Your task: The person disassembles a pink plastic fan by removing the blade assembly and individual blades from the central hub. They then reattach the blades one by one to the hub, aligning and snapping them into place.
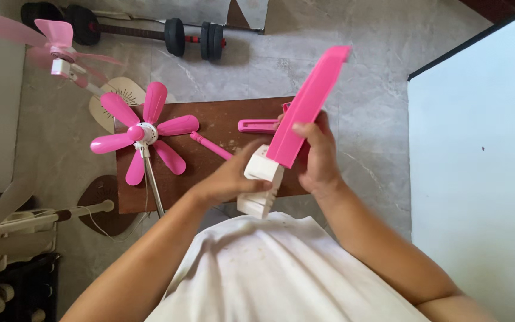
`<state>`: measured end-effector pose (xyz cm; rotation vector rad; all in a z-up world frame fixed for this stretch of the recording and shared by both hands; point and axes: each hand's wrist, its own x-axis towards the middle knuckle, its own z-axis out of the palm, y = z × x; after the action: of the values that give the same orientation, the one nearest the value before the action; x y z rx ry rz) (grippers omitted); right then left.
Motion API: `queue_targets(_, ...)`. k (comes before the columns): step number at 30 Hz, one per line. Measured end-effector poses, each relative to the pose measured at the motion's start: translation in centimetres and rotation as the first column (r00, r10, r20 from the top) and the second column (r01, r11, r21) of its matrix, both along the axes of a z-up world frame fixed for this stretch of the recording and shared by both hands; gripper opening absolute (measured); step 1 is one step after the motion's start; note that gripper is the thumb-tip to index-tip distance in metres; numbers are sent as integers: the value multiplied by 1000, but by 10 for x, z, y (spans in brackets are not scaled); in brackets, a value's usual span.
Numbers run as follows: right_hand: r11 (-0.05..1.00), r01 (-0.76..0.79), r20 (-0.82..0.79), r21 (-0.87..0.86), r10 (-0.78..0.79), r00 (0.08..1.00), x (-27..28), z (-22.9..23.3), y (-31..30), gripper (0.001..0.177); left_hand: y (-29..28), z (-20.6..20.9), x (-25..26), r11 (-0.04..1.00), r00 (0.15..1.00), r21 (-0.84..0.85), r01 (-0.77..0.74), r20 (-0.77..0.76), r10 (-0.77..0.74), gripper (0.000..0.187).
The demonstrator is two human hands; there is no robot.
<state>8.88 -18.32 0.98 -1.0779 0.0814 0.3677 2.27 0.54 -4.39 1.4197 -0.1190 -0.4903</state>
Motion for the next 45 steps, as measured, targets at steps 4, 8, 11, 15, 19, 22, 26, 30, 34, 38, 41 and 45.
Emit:
queue_targets(4,993,112,-74,-45,-115,991,-8,-3,14,55,-15,17,-12,975,1000,223,-22,-15,26,105)
queue_targets(8,989,96,48,-113,-91,995,-24,0,13,59,-26,28,-21,949,996,314,-8,82,-19,108)
queue_targets(11,991,92,87,-96,-84,993,-25,7,14,60,-25,39,-19,951,996,309,21,81,-48,109)
queue_targets(15,993,63,99,-97,-53,994,-25,17,13,61,-29,52,-21,948,983,317,-35,182,-24,105)
queue_targets(19,992,51,129,-116,-36,991,-23,17,10,63,-34,53,-17,942,976,332,-51,217,-23,101)
queue_targets(22,994,60,81,-88,-53,995,-21,15,10,65,-29,56,-11,910,960,415,-30,266,-90,100)
queue_targets(26,1000,-3,16,-25,4,1000,-2,18,10,70,-10,65,10,888,959,441,128,172,-224,101)
queue_targets(30,995,-87,90,44,83,992,-6,20,8,70,-2,61,13,991,999,-128,-36,13,38,92)
queue_targets(34,992,-114,105,-58,120,987,14,14,23,71,0,44,38,982,993,149,-118,27,116,91)
queue_targets(38,958,-285,117,-45,288,950,18,8,6,56,-7,23,35,950,976,283,-131,-130,174,58)
queue_targets(41,853,-475,175,-215,512,841,28,1,-7,53,8,14,34,975,978,-79,-207,-13,207,55)
queue_targets(45,763,-523,-29,-379,555,831,13,-23,-17,59,5,3,36,932,958,-233,-277,6,286,56)
